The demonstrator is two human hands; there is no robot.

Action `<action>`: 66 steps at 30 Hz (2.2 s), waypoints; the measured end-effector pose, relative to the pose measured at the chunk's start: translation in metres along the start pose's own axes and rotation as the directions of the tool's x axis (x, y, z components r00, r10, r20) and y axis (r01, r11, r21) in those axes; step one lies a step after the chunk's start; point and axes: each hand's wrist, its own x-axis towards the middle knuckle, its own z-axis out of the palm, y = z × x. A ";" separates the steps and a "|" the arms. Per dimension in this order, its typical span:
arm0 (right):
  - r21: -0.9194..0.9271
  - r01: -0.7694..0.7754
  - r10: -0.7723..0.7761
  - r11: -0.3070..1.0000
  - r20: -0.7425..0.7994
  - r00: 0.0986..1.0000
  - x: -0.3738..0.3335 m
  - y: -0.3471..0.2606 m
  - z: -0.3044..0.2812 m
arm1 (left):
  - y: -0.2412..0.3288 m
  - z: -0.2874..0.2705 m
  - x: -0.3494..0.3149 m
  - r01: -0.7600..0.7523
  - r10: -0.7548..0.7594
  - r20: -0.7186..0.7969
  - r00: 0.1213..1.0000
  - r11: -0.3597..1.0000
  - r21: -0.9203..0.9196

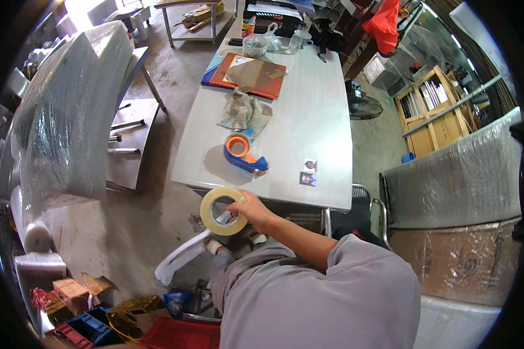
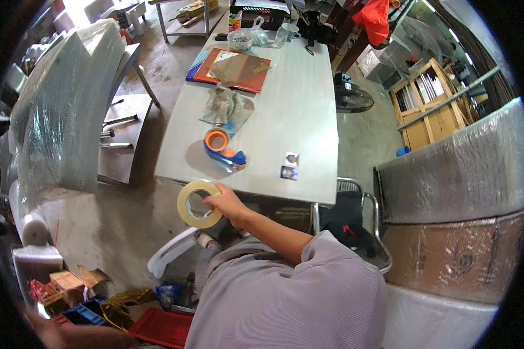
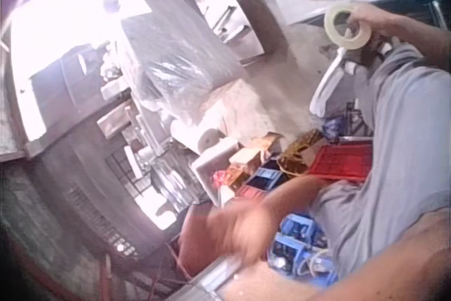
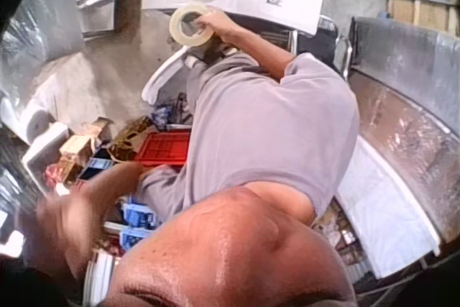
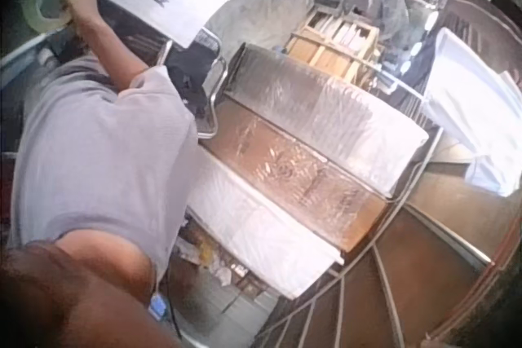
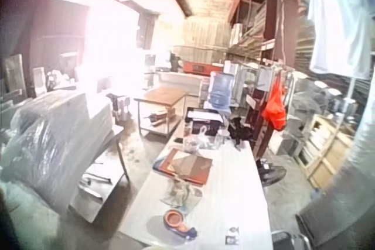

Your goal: The person wraps a large rectangular object with bubble wrap and secures it using a handheld tape dispenser. They smooth the bubble wrap, apply tape along the edges and seams, and rotate the package to cover all sides.

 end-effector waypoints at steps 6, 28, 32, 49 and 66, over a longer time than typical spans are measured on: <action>-0.028 0.119 -0.120 0.993 -0.028 0.992 0.022 0.023 0.053 | -0.083 0.090 -0.183 0.972 -0.625 0.768 0.143 0.235 0.010; -0.958 0.285 -0.682 0.033 0.187 0.707 0.130 -0.127 -0.084 | -0.078 0.322 -0.242 0.866 -0.592 0.805 0.027 0.416 0.277; -0.916 0.391 -0.461 0.089 0.310 0.831 0.179 -0.125 -0.121 | -0.070 0.356 -0.249 0.819 -0.597 0.793 0.119 0.511 0.262; -0.676 0.159 -0.460 0.720 -0.292 0.839 0.087 -0.121 -0.130 | -0.101 0.396 -0.256 0.800 -0.447 0.860 0.245 0.595 0.082; 0.464 0.701 -0.546 0.542 -0.439 0.713 0.117 -0.057 -0.058 | -0.088 0.391 -0.215 0.647 -0.332 0.874 0.356 0.762 0.026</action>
